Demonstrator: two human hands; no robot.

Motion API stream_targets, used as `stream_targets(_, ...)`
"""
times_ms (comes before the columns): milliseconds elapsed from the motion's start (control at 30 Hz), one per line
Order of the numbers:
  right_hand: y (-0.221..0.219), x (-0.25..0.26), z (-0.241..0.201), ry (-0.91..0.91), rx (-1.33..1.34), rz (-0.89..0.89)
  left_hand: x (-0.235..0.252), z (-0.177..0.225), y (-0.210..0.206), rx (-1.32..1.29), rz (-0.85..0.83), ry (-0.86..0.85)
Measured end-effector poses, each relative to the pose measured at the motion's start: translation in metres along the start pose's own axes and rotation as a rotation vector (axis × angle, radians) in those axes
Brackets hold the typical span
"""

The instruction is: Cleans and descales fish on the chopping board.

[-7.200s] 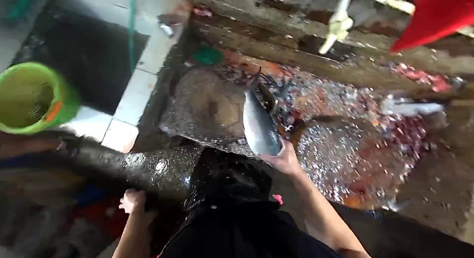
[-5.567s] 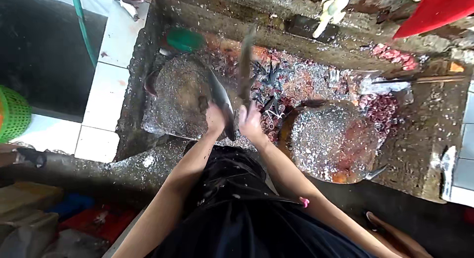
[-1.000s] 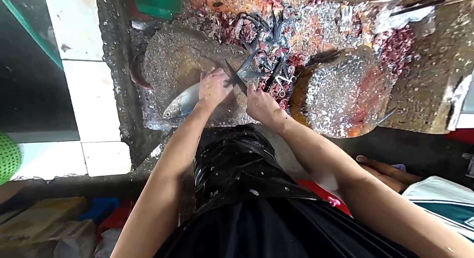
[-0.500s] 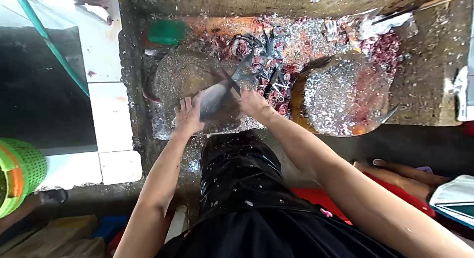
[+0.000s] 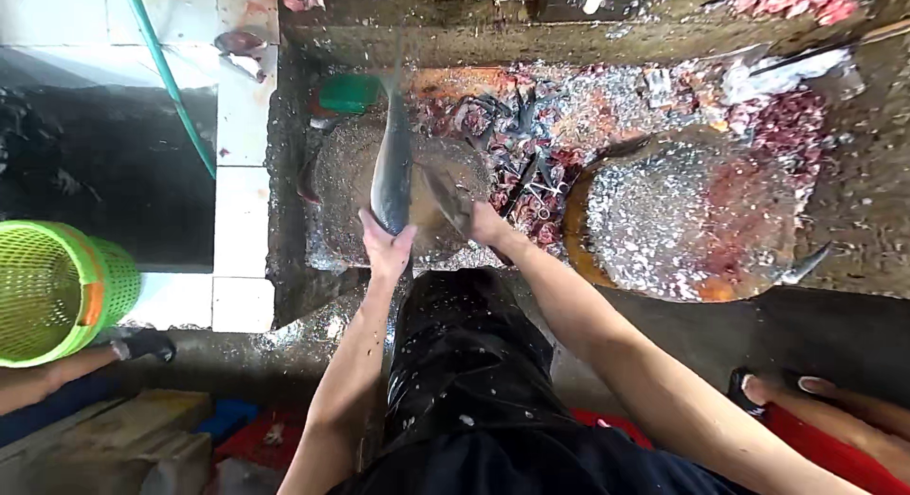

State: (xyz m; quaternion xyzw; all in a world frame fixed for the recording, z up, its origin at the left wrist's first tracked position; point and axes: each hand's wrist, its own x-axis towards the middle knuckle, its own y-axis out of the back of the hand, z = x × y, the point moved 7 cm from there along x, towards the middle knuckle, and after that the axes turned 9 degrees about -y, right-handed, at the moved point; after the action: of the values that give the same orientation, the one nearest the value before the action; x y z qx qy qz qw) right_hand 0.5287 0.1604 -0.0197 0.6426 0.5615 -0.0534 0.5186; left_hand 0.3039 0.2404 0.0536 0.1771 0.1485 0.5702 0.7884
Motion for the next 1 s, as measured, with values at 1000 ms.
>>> stream_targets(1000,-0.006,-0.042,0.019,-0.057,0.299,0.018,0.034,-0.047,-0.108,0.672,-0.332,-0.287)
